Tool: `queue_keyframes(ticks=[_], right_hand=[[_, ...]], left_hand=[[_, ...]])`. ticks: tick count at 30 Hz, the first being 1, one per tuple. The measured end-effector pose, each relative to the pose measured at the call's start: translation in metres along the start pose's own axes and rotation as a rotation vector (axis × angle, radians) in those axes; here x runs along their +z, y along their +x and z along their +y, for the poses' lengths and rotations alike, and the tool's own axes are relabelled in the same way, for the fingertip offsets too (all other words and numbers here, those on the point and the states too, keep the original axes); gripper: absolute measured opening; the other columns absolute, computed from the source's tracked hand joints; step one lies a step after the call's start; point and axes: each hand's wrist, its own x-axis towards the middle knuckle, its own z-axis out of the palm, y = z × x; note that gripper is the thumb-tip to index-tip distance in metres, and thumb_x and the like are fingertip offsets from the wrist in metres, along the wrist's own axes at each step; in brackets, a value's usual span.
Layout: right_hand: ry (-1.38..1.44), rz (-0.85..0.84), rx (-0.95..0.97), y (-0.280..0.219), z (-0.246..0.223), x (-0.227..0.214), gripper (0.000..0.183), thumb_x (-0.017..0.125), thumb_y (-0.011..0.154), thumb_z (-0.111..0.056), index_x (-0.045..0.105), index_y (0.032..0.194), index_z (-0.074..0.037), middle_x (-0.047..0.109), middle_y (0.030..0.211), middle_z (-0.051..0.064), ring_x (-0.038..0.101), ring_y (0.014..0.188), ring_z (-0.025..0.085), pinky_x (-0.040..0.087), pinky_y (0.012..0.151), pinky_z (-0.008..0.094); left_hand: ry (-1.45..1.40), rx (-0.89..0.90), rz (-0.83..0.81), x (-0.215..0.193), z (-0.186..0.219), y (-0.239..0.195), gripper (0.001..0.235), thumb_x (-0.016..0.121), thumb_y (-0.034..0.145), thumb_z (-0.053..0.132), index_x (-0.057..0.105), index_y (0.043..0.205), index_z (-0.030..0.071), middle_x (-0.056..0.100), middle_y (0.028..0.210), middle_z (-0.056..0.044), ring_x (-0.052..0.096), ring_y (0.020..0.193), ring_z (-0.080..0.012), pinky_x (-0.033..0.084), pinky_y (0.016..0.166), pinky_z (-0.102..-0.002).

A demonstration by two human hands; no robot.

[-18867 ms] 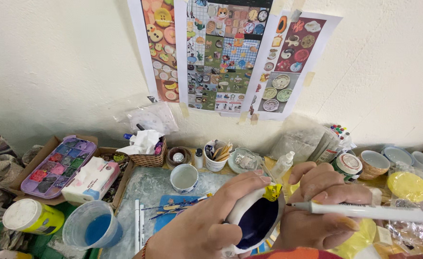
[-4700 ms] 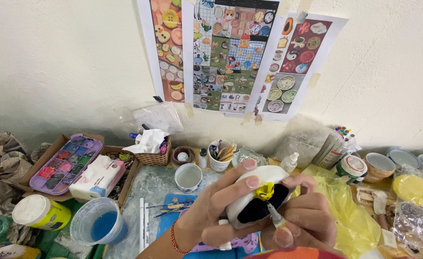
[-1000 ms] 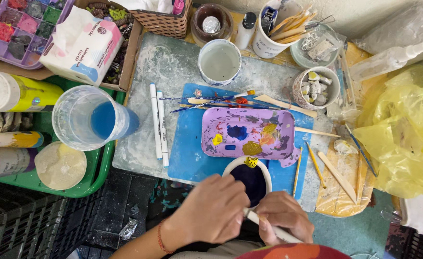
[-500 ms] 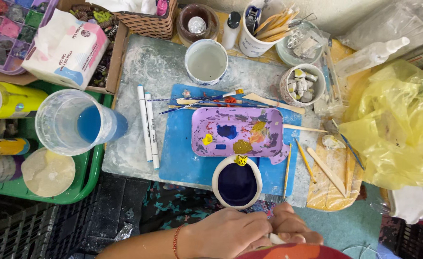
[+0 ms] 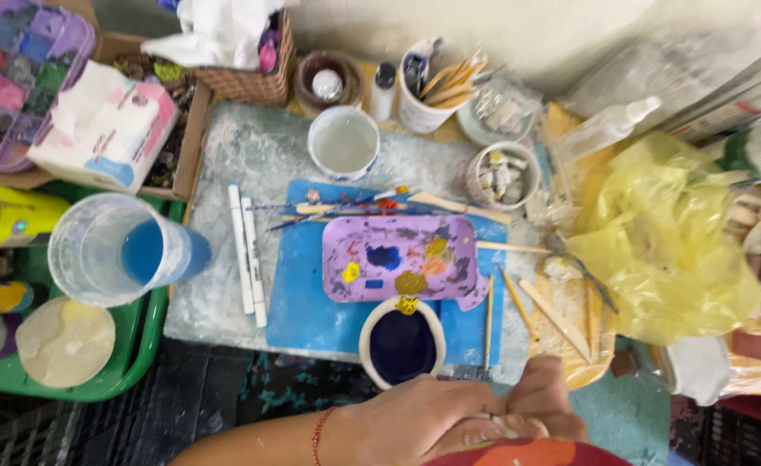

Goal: The person uses a marker to paint a small yellow cat figure attached to the rim of a dark blue ceramic bowl.

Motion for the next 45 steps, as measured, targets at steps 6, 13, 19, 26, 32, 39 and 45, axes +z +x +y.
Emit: queue_keyframes(ticks=[6,13,19,26,32,39,45], right_hand=[[0.05,0.056,-0.076,0.05,-0.027,-0.03,0.018,0.057,0.1,-0.022,0.057,0.1,-0.004,0.062,0.073,0.005,0.058,0.059,0.018,0.047,0.058,0.039],[0.052,-0.038,-0.025,0.032,-0.036,-0.018,0.02,0.054,0.102,-0.024,0.055,0.101,-0.004,0.06,0.072,0.006,0.056,0.059,0.017,0.045,0.056,0.038],[0.027,-0.013,0.009,0.024,-0.031,-0.019,0.022,0.051,0.103,-0.025,0.053,0.102,-0.004,0.059,0.072,0.006,0.055,0.058,0.017,0.044,0.055,0.037],[0.059,-0.005,0.124,0.033,-0.024,-0.016,0.024,0.047,0.105,-0.027,0.052,0.102,-0.004,0.058,0.072,0.006,0.053,0.058,0.016,0.042,0.052,0.035],[0.211,0.033,0.386,0.047,-0.025,-0.016,0.025,0.044,0.107,-0.028,0.05,0.103,-0.004,0.057,0.072,0.007,0.051,0.057,0.016,0.04,0.051,0.034],[0.437,0.083,0.635,0.046,-0.023,-0.02,0.028,0.04,0.108,-0.03,0.048,0.103,-0.004,0.056,0.072,0.007,0.049,0.057,0.015,0.039,0.048,0.033],[0.398,0.135,0.69,0.076,-0.029,-0.051,0.03,0.037,0.11,-0.032,0.047,0.104,-0.004,0.054,0.072,0.007,0.048,0.056,0.015,0.037,0.047,0.032]], left_hand=[[0.143,-0.109,0.124,-0.005,0.022,0.019,0.025,0.055,0.109,0.029,0.061,0.112,0.005,0.07,0.087,-0.016,0.071,0.079,-0.0385,0.055,0.065,-0.044],[-0.056,-0.021,-0.073,-0.001,0.005,0.023,0.047,0.04,0.118,0.034,0.058,0.094,-0.002,0.057,0.075,-0.014,0.058,0.071,-0.0268,0.049,0.071,-0.037],[-0.752,-0.113,0.253,0.027,-0.012,0.039,0.038,0.043,0.116,0.027,0.061,0.1,-0.002,0.055,0.083,-0.006,0.052,0.082,-0.0152,0.043,0.079,-0.029],[-0.738,0.142,0.449,0.06,-0.044,0.035,0.036,0.043,0.108,0.025,0.067,0.111,-0.001,0.068,0.106,-0.017,0.064,0.084,-0.0158,0.052,0.088,-0.033],[-0.156,0.63,0.223,0.062,-0.086,0.038,0.015,0.054,0.111,0.017,0.062,0.105,0.006,0.061,0.112,-0.023,0.067,0.108,-0.0335,0.05,0.109,-0.05],[-1.178,0.123,0.333,0.075,-0.056,0.073,0.033,0.047,0.112,0.026,0.063,0.122,-0.001,0.063,0.113,-0.02,0.067,0.109,-0.0301,0.051,0.105,-0.045],[-0.641,-0.183,0.335,0.03,-0.001,0.096,0.048,0.039,0.105,0.031,0.06,0.139,0.004,0.062,0.144,-0.016,0.058,0.134,-0.0207,0.041,0.113,-0.034]])
